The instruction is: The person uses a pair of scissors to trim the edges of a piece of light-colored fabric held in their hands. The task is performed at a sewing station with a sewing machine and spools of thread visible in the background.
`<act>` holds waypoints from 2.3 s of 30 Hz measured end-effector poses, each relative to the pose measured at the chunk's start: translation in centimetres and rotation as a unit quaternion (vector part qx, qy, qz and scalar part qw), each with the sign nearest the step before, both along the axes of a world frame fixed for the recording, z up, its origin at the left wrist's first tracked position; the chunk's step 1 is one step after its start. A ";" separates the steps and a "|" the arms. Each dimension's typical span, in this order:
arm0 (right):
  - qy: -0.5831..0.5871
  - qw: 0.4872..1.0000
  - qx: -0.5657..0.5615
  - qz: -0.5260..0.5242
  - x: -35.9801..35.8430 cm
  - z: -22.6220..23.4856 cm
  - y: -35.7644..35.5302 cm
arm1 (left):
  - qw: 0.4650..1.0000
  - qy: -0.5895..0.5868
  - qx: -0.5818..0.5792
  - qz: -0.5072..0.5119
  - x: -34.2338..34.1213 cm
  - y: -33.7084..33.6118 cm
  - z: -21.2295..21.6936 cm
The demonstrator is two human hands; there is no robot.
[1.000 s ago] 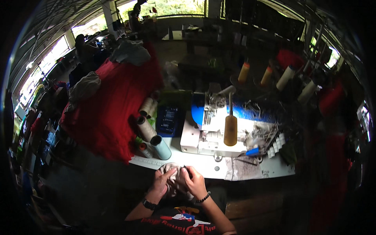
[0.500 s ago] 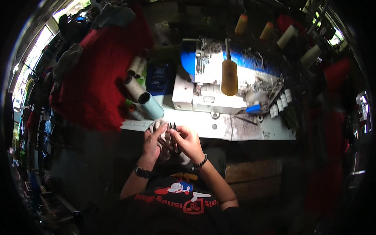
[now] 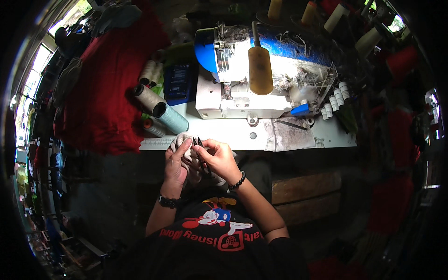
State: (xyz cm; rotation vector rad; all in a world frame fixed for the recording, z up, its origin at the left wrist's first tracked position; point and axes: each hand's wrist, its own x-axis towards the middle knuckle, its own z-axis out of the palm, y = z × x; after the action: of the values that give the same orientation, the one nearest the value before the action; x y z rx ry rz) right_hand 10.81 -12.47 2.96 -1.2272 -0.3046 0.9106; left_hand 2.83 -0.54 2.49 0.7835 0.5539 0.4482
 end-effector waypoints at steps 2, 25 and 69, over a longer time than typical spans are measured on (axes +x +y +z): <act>0.006 1.000 0.012 -0.003 -0.1 -0.2 0.0 | 1.000 0.001 0.002 0.001 0.0 0.0 -0.1; -0.075 0.997 -0.029 0.002 -0.6 -0.9 -0.3 | 0.999 -0.029 -0.022 -0.004 -0.4 -0.1 -0.4; -0.346 0.924 -0.063 -0.149 -0.1 0.2 -0.4 | 1.000 -0.003 -0.004 0.017 -0.8 -1.0 -1.0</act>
State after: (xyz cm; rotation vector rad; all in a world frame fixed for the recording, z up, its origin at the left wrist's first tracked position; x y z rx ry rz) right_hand 10.73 -12.89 3.20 -1.6426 -0.6052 0.2065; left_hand 2.01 -1.53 1.47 0.7657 0.5634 0.4788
